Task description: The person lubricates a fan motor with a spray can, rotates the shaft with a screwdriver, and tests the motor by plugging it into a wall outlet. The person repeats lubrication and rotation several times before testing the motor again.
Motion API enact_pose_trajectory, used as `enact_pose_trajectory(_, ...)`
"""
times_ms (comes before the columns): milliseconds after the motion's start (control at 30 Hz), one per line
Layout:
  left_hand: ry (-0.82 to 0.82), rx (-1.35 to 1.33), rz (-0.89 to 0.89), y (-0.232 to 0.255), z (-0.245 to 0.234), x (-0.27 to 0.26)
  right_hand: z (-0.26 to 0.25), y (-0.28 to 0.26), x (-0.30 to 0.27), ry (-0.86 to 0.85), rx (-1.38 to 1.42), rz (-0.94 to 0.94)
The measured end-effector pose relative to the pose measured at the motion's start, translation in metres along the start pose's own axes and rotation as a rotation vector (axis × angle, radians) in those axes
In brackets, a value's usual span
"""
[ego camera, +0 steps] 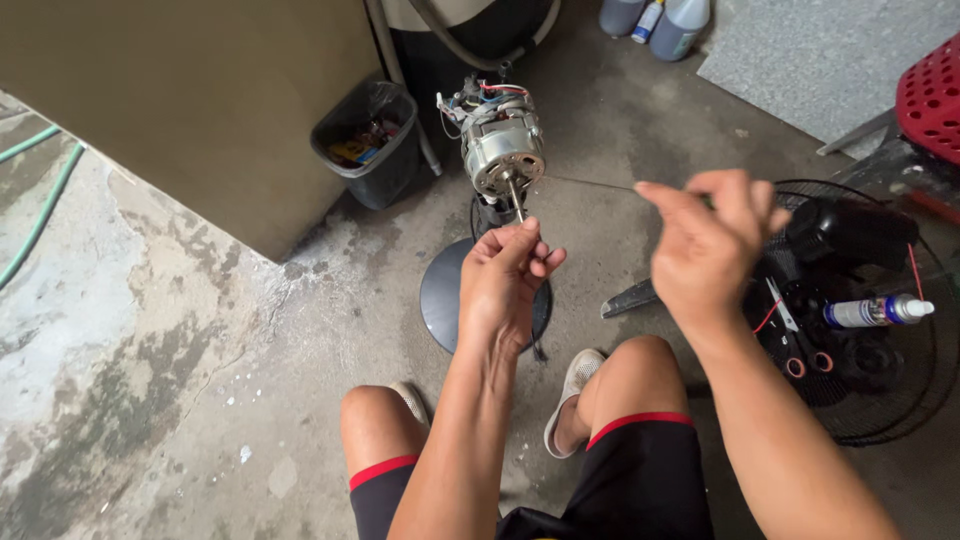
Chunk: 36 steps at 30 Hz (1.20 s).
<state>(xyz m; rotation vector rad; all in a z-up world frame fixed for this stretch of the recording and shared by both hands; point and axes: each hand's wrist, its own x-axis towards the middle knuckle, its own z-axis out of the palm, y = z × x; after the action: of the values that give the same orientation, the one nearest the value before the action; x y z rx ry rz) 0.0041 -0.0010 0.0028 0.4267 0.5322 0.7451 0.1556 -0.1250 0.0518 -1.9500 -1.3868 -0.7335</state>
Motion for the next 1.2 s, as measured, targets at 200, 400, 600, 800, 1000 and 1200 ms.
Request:
enact_pose_trajectory(200,0.003,-0.03,-0.039,-0.002,0.008,0.003,0.014,0.002,0.02,-0.042,-0.071,-0.15)
enact_pose_trajectory(400,0.025,0.001,-0.046,0.002,0.006,0.001,-0.007,0.003,0.02,-0.007,-0.084,-0.169)
enact_pose_trajectory(600,-0.192,-0.089,-0.137,0.018,0.003,-0.004,-0.005,0.014,0.028,-0.034,-0.16,-0.182)
enact_pose_trajectory(800,-0.258,-0.247,-0.244,0.016,-0.007,0.005,-0.001,0.004,0.019,-0.04,-0.089,-0.175)
enact_pose_trajectory(1000,-0.172,-0.273,-0.196,-0.002,-0.017,0.02,-0.009,0.003,0.016,-0.06,-0.032,-0.086)
enact_pose_trajectory(1200,-0.036,0.059,-0.001,-0.016,-0.008,0.026,-0.015,-0.006,0.021,-0.037,-0.09,-0.106)
